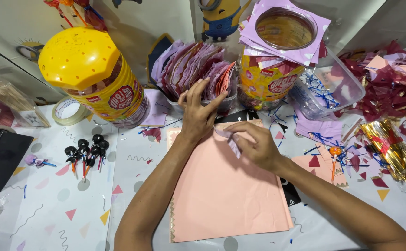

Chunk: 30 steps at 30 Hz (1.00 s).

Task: Assembling decorative lollipop items by folding paper and attaching it to sticks using tape.

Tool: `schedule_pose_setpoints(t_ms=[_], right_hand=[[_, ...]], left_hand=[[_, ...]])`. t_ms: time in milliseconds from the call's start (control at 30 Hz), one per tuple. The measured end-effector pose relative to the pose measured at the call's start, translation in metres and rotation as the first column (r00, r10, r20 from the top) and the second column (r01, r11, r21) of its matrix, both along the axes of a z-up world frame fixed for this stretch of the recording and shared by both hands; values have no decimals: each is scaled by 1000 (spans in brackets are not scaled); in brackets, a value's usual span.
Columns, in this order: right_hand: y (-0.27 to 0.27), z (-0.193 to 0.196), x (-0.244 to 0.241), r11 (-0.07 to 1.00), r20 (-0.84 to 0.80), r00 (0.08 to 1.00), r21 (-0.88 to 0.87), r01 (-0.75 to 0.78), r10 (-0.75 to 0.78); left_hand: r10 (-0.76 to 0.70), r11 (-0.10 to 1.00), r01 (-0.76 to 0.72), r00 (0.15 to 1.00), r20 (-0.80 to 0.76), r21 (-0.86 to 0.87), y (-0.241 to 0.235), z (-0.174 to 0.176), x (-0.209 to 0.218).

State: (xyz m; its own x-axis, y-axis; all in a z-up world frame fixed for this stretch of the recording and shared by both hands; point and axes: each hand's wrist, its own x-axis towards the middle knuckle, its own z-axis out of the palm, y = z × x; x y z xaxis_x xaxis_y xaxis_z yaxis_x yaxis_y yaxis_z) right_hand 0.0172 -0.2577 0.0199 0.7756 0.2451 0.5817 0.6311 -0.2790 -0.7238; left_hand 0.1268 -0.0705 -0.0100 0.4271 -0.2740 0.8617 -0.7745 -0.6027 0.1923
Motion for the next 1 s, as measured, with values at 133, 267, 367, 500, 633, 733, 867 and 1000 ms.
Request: schedule_pose_setpoints(t_ms=[133, 267, 367, 500, 633, 733, 867, 1000], right_hand=[[7, 8, -9, 959, 227, 959, -265, -103, 166], [7, 15, 1, 902, 215, 952, -417, -114, 220], [5, 18, 31, 914, 252, 964, -404, 30, 80], [18, 53, 66, 907, 405, 912, -358, 220, -62], [30, 68, 93, 896, 367, 930, -405, 183, -24], [31, 61, 111, 845, 388, 922, -494, 207, 1], [25, 53, 122, 816, 451, 886, -468, 339, -109], [20, 55, 121, 775, 410, 893, -498, 390, -186]], left_hand=[[54, 998, -55, 998, 17, 10, 2, -7, 7], [109, 993, -107, 993, 47, -50, 4, -10, 8], [183, 974, -169, 979, 91, -150, 6, -23, 15], [297, 908, -252, 951, 89, -336, 14, -24, 16], [320, 883, -262, 943, 91, -389, 14, -14, 16], [356, 865, -296, 931, 79, -405, 13, -11, 16], [329, 869, -266, 940, 85, -416, 13, -13, 18], [250, 918, -180, 954, 164, -353, 11, 2, 9]])
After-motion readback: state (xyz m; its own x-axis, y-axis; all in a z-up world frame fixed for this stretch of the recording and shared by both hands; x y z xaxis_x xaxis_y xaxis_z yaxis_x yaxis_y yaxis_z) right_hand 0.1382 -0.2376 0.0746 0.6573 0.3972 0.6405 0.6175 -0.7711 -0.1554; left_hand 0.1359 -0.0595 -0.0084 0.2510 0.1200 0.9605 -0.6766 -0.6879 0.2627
